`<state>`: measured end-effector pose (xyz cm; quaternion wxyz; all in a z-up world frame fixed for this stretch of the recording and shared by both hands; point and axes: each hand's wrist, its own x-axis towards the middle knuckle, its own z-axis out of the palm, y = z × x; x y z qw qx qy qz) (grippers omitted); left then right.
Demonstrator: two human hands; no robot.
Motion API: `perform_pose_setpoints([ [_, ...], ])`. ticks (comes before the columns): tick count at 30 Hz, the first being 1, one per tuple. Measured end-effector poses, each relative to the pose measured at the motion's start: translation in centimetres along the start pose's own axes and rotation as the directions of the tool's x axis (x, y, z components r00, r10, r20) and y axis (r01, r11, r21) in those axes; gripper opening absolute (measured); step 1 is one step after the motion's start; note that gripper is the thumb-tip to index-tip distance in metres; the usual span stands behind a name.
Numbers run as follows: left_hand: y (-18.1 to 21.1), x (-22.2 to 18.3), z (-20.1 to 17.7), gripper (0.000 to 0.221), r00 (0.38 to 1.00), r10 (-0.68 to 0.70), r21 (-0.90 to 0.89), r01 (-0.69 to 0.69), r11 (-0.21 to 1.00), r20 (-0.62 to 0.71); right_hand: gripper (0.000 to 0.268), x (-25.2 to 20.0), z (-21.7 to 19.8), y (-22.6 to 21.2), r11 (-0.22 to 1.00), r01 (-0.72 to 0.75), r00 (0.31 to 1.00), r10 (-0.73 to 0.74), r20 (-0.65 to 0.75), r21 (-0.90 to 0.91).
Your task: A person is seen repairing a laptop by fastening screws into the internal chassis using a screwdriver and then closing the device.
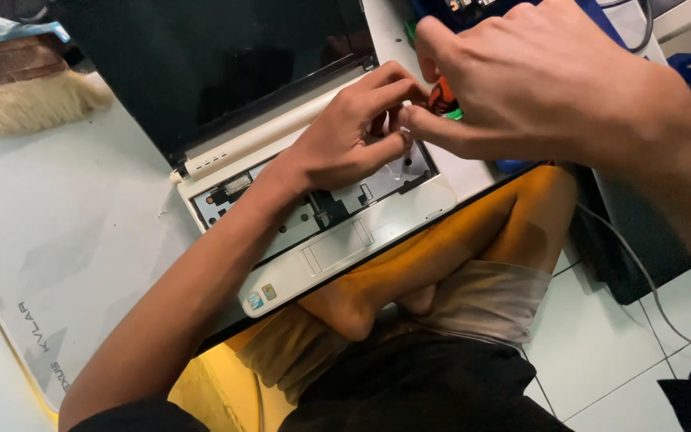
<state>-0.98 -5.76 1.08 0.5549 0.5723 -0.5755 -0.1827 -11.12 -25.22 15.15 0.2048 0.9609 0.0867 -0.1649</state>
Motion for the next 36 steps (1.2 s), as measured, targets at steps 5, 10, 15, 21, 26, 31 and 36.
perform_pose_setpoints([
  [5, -0.6, 0.0, 0.3, 0.04, 0.999, 0.032, 0.071, -0.029, 0.997, -0.043, 0.046, -0.4, -0.9, -0.7, 0.99, 0.016, 0.998, -0.023, 0.053, 0.138],
  [10, -0.6, 0.1, 0.3, 0.037, 0.996, 0.05, -0.048, -0.053, 0.997, -0.077, 0.104, 1.0, 0.2, -0.5, 0.999, -0.006, 0.997, 0.003, -0.078, -0.042],
  [15, -0.7, -0.1, 0.3, 0.022, 0.992, 0.051, 0.056, -0.045, 0.997, -0.114, 0.051, 0.1, -0.7, 0.5, 0.995, 0.053, 0.998, -0.049, 0.05, -0.09],
  [21, -1.0, -0.3, 0.2, 0.026, 0.995, 0.055, 0.033, -0.052, 0.998, -0.079, 0.047, -0.1, 0.3, 0.2, 0.918, 0.147, 0.987, -0.158, 0.001, -0.369],
  [26, -0.5, -0.4, 0.2, 0.022, 0.995, 0.02, 0.024, -0.018, 1.0, -0.098, 0.086, -0.2, 0.1, -0.4, 0.937, 0.114, 0.989, -0.14, -0.056, -0.329],
  [31, -1.3, -0.4, 0.4, 0.045, 0.995, 0.027, -0.036, -0.031, 0.999, -0.101, 0.044, 0.1, 0.1, 0.4, 0.977, 0.099, 0.994, -0.086, 0.074, -0.191],
  [36, -0.8, -0.3, 0.1, 0.038, 0.993, 0.047, -0.012, -0.048, 0.999, -0.106, 0.063, 0.6, -0.8, -0.5, 0.98, 0.042, 0.996, -0.026, 0.087, -0.193],
])
